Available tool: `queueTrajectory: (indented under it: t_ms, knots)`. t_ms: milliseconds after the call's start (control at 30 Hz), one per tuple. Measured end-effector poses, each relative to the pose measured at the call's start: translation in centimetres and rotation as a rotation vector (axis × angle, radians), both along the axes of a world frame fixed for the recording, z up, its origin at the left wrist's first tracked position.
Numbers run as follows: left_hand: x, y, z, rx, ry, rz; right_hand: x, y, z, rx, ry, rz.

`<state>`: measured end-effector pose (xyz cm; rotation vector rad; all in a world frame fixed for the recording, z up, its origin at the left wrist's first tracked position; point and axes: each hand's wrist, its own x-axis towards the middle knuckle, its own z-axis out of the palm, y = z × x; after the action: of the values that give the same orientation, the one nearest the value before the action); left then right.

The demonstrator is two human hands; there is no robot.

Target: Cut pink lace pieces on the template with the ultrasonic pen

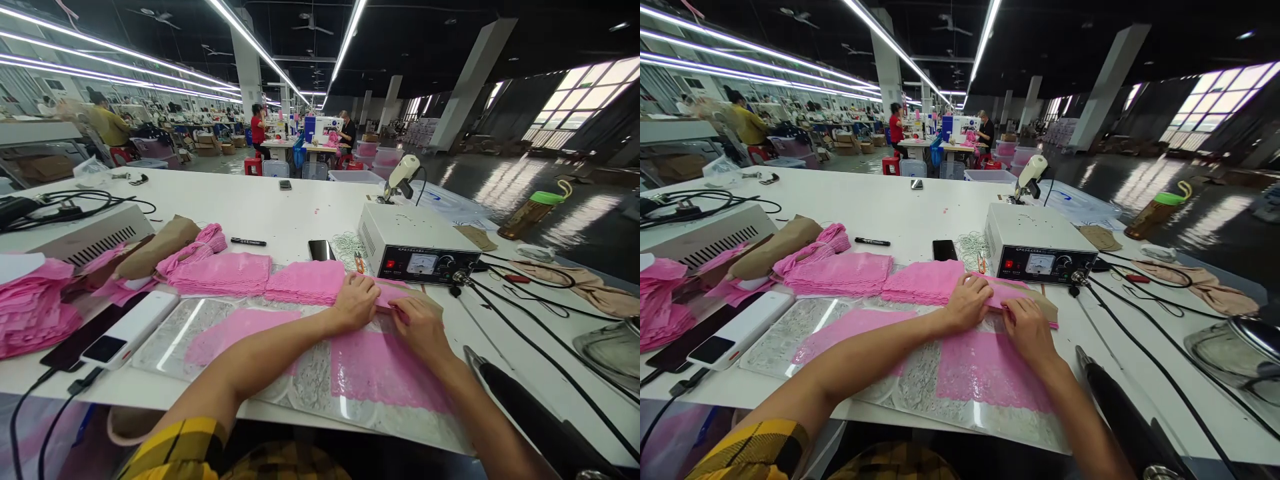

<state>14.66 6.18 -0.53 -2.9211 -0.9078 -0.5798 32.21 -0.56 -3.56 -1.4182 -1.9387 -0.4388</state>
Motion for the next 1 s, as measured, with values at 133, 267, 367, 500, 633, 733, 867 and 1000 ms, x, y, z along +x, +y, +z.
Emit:
queueTrajectory:
  t_ms: [133,267,367,500,633,733,867,1000]
  knots:
    - [-2.5,-0.7,0.1,0.024,0.025,-0.105,0.8,-2.3,0.0,0.017,-0.035,-0.031]
    - [-5.9,-3.4,-0.3,-0.036,0.078,-0.259,0.9,-6.3,-0.1,-0.006,-0.049,-0.011]
    - [-7.5,-5.7,-0.7,-0.111,0.107,-0.338,0.6,-9.3,0.0,-0.038,-0.115,0.076]
    - [-8.2,-7.2,-0.8,-0.199,0.112,-0.349,0.3,-11.6,0.0,-0.074,-0.153,0.152]
    - [-8.4,-7.4,-0.5,-0.278,0.102,-0.332,0.7,-12.3,-0.2,-0.076,-0.113,0.177]
    - [-8.5,-7.3,-0.1,-0.329,0.101,-0.328,0.9,-12.4,-0.2,-0.085,-0.101,0.2]
    - [-8.8,-7.7,0.3,-0.37,0.097,-0.32,1.0,-12.5,0.0,-0.092,-0.093,0.216]
    - [-9.2,-8.2,0.7,-0.44,0.07,-0.301,1.0,-12.5,0.2,-0.095,-0.12,0.218]
